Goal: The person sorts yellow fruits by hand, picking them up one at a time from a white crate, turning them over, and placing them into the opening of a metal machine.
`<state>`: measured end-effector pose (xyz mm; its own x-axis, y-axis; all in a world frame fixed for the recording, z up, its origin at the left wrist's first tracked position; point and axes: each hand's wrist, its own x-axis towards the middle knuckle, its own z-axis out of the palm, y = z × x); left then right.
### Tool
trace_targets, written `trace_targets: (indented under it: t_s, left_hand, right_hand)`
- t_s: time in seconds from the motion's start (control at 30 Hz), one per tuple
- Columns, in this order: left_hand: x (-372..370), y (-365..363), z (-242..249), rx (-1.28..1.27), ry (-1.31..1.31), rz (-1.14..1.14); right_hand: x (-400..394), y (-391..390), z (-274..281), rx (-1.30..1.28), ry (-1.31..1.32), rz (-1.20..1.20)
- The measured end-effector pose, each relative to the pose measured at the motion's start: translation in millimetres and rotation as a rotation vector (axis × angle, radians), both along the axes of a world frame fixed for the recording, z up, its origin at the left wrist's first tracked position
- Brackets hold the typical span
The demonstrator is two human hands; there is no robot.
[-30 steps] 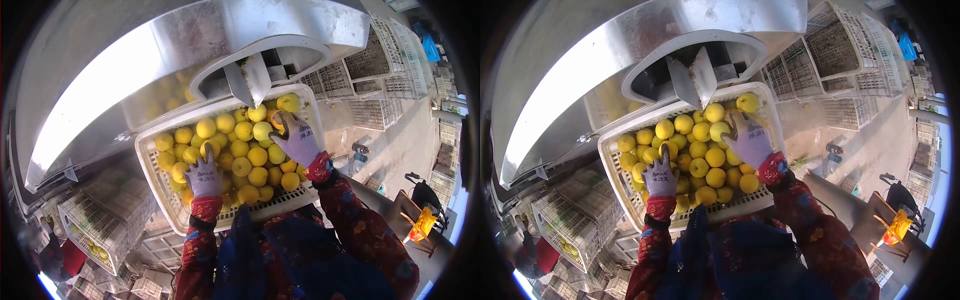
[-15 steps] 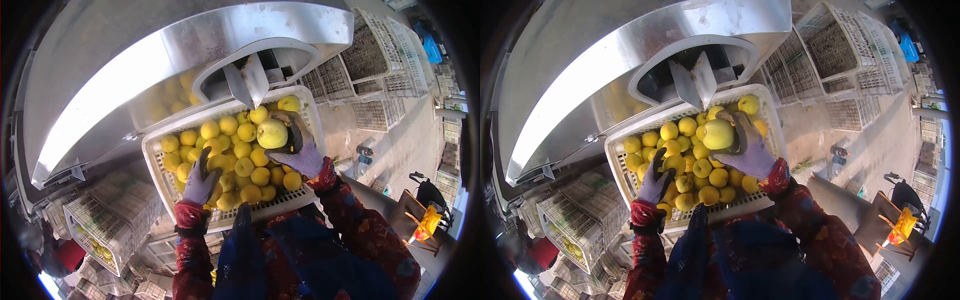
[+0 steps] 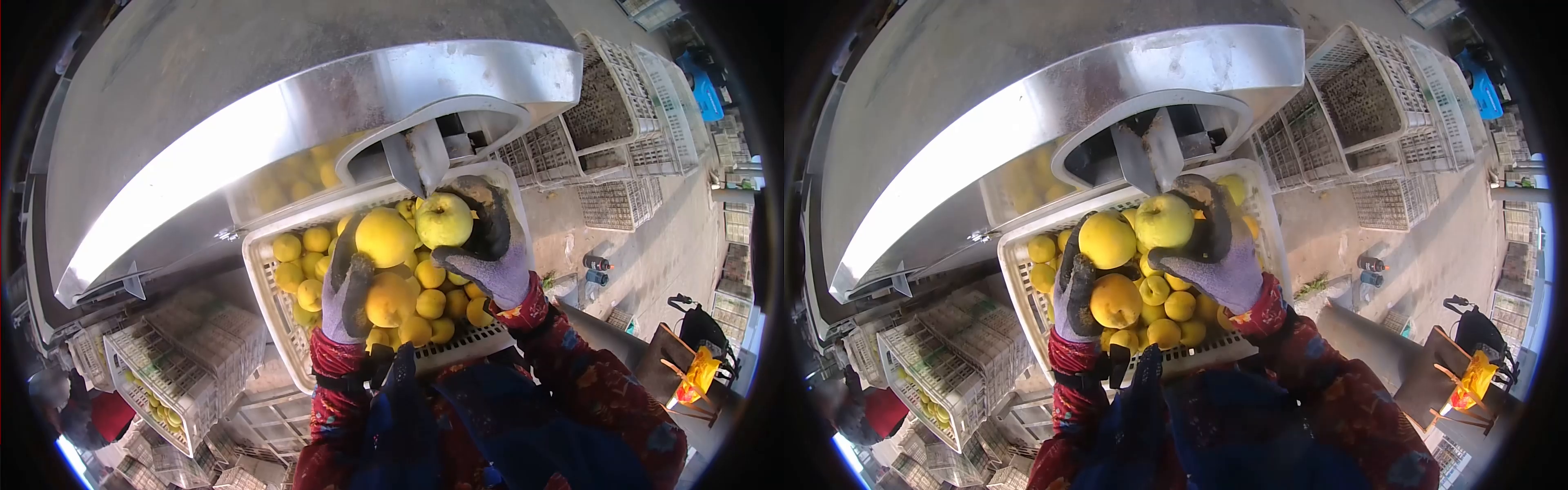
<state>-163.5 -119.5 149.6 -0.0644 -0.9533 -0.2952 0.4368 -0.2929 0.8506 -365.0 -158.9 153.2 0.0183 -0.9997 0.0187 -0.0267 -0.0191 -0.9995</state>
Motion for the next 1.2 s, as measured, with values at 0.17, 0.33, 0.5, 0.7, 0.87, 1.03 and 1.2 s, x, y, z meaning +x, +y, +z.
trace_targets:
  t_s: [0.17,0.33,0.5,0.7,0.87,1.03,1.2]
  left_hand:
    - [3.2,0.1,-5.2,0.020,0.121,0.032]
    - [9.2,-1.6,-14.8,-0.022,0.068,0.054]
    - [5.5,-17.5,-8.2,-0.196,-0.022,0.064]
    - [-17.2,-28.0,-1.5,-0.087,0.126,0.031]
    - [-3.0,-14.3,-34.6,0.039,0.206,0.067]
    - [-2.6,-4.7,-20.8,-0.002,0.100,0.073]
    - [0.5,1.4,-29.8,0.047,0.159,0.112]
  right_hand:
    - [24.7,-36.1,-15.8,-0.111,0.351,-0.211]
    - [54.9,-93.3,-28.6,-0.305,0.679,-0.343]
    - [8.1,-44.1,-2.5,-0.008,0.210,-0.042]
    - [5.6,-9.5,-24.6,-0.034,0.054,-0.020]
    - [15.1,-58.6,-14.0,-0.393,0.696,-0.152]
    - [14.7,-86.2,-31.6,-0.327,0.814,-0.203]
    - [22.5,-75.3,-28.1,-0.286,0.718,-0.174]
